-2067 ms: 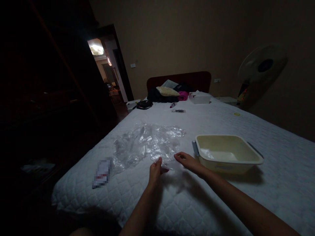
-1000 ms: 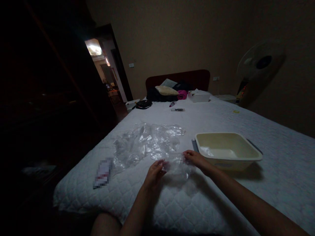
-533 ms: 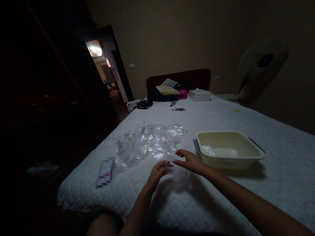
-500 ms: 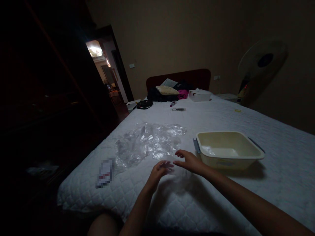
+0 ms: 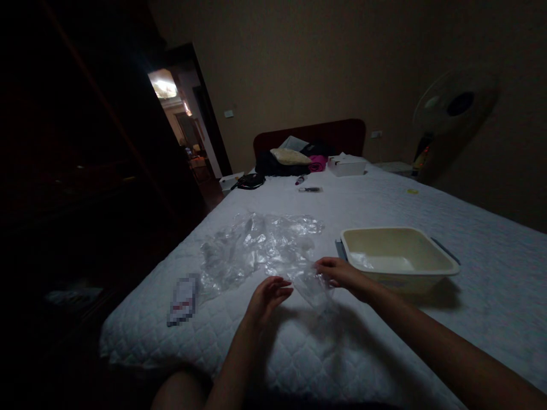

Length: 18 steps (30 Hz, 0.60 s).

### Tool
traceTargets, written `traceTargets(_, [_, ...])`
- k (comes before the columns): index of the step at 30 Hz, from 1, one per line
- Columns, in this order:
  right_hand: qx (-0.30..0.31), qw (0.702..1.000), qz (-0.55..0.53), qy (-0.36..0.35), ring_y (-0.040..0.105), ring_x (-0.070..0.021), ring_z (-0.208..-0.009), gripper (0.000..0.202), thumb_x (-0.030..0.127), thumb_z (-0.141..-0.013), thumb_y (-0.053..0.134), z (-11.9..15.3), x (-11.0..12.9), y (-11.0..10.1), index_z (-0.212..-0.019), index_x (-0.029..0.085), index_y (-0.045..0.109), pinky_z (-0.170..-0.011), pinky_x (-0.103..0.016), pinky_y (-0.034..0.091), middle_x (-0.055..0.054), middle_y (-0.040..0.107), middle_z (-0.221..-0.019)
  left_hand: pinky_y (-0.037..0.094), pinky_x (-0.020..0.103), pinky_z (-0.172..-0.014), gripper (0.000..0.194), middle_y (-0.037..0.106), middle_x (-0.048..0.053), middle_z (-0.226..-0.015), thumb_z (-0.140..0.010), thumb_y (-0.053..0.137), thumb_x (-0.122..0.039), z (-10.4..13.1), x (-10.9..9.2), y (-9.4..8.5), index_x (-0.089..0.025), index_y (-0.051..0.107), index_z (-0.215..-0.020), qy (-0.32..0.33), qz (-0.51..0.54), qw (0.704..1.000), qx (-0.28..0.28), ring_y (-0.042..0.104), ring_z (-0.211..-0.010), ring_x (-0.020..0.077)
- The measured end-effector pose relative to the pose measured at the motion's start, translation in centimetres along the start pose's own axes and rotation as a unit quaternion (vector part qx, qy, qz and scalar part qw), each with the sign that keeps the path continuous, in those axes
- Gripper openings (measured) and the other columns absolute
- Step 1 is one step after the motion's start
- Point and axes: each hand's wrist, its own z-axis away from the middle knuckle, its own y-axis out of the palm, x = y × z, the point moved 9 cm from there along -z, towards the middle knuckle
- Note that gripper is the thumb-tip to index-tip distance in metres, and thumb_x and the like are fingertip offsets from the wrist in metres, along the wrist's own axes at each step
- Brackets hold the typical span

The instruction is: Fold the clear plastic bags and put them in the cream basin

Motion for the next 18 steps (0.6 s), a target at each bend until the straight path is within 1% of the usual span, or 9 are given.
traceTargets(2, [-0.005,1.000,0.008,-0.003,0.053,-0.0119,-0.067,0.032,0.047,-0.070,0.058,0.0,0.0,-0.1,-0.081,0.017,0.060,-0.054,-0.021,0.038,-0.004,0.062,-0.080,0.045,0.034,-0.078,0.031,0.065,0.011,-0.081,-0.069,0.060,-0.042,0.0,0.1,-0.1,-0.013,0.056,-0.079,-0.007,-0.007,1.000,-0.009,0.064,-0.074,0.0210])
traceTargets(4, [-0.006,1.000,0.020,-0.003,0.053,-0.0112,-0.063,0.032,0.047,-0.070,0.057,0.1,0.1,0.1,-0.080,0.017,0.059,-0.053,-0.021,0.038,-0.004,0.063,-0.078,0.046,0.034,-0.074,0.039,0.064,0.010,-0.082,-0.071,0.056,-0.050,0.0,0.2,0.3,-0.014,0.055,-0.083,-0.004,-0.024,1.000,-0.012,0.063,-0.072,0.0202])
traceTargets(7, [-0.019,0.999,0.029,-0.001,0.053,-0.0107,-0.057,0.027,0.040,-0.069,0.059,0.3,0.6,0.7,-0.084,0.018,0.057,-0.050,-0.021,0.038,-0.003,0.063,-0.075,0.047,0.031,-0.066,0.045,0.061,0.008,-0.086,-0.068,0.058,-0.055,0.0,0.1,1.1,-0.016,0.054,-0.088,0.026,-0.087,0.996,-0.018,0.061,-0.073,0.0192])
traceTargets(9, [-0.015,0.999,0.030,0.004,0.054,-0.0111,-0.056,0.028,0.035,-0.066,0.060,0.4,0.9,1.4,-0.088,0.018,0.056,-0.050,-0.022,0.039,-0.003,0.063,-0.073,0.046,0.027,-0.062,0.042,0.060,0.006,-0.082,-0.062,0.065,-0.051,-0.2,-0.1,1.2,-0.016,0.055,-0.084,0.060,-0.151,0.985,-0.050,0.059,-0.072,0.0177])
traceTargets(11, [0.006,1.000,0.024,0.000,0.055,-0.0114,-0.056,0.028,0.036,-0.066,0.060,0.5,1.2,2.1,-0.087,0.017,0.056,-0.051,-0.022,0.040,-0.002,0.063,-0.071,0.043,0.024,-0.061,0.036,0.059,0.003,-0.073,-0.056,0.072,-0.043,-0.4,-0.7,0.8,-0.016,0.056,-0.075,0.106,-0.208,0.968,-0.097,0.057,-0.067,0.0151])
traceTargets(13, [0.019,1.000,0.013,-0.005,0.055,-0.0116,-0.056,0.029,0.039,-0.066,0.061,0.5,1.2,2.4,-0.085,0.017,0.056,-0.050,-0.022,0.040,-0.002,0.062,-0.068,0.042,0.022,-0.061,0.032,0.057,0.001,-0.066,-0.052,0.075,-0.034,-0.5,-1.1,0.5,-0.015,0.056,-0.067,0.139,-0.223,0.957,-0.121,0.056,-0.063,0.0134])
traceTargets(14, [0.017,1.000,0.008,-0.006,0.055,-0.0116,-0.055,0.030,0.041,-0.067,0.060,0.5,1.1,2.2,-0.085,0.017,0.056,-0.050,-0.021,0.040,-0.001,0.061,-0.067,0.042,0.023,-0.061,0.031,0.057,0.001,-0.064,-0.050,0.076,-0.032,-0.6,-1.0,0.4,-0.015,0.055,-0.066,0.136,-0.209,0.961,-0.121,0.056,-0.062,0.0135])
traceTargets(15, [0.010,1.000,0.004,-0.005,0.055,-0.0113,-0.054,0.032,0.043,-0.067,0.060,0.5,0.9,1.9,-0.085,0.017,0.056,-0.049,-0.021,0.040,-0.001,0.060,-0.066,0.043,0.024,-0.061,0.031,0.058,0.001,-0.065,-0.051,0.075,-0.032,-0.6,-0.7,0.4,-0.015,0.055,-0.066,0.119,-0.185,0.969,-0.115,0.058,-0.062,0.0141])
traceTargets(18, [-0.023,1.000,-0.007,0.001,0.053,-0.0103,-0.050,0.035,0.049,-0.069,0.058,0.4,0.1,0.5,-0.085,0.017,0.058,-0.046,-0.021,0.040,0.000,0.060,-0.064,0.045,0.029,-0.063,0.032,0.063,0.004,-0.074,-0.054,0.072,-0.034,-0.4,0.3,0.8,-0.015,0.056,-0.074,0.043,-0.109,0.990,-0.075,0.061,-0.059,0.0163])
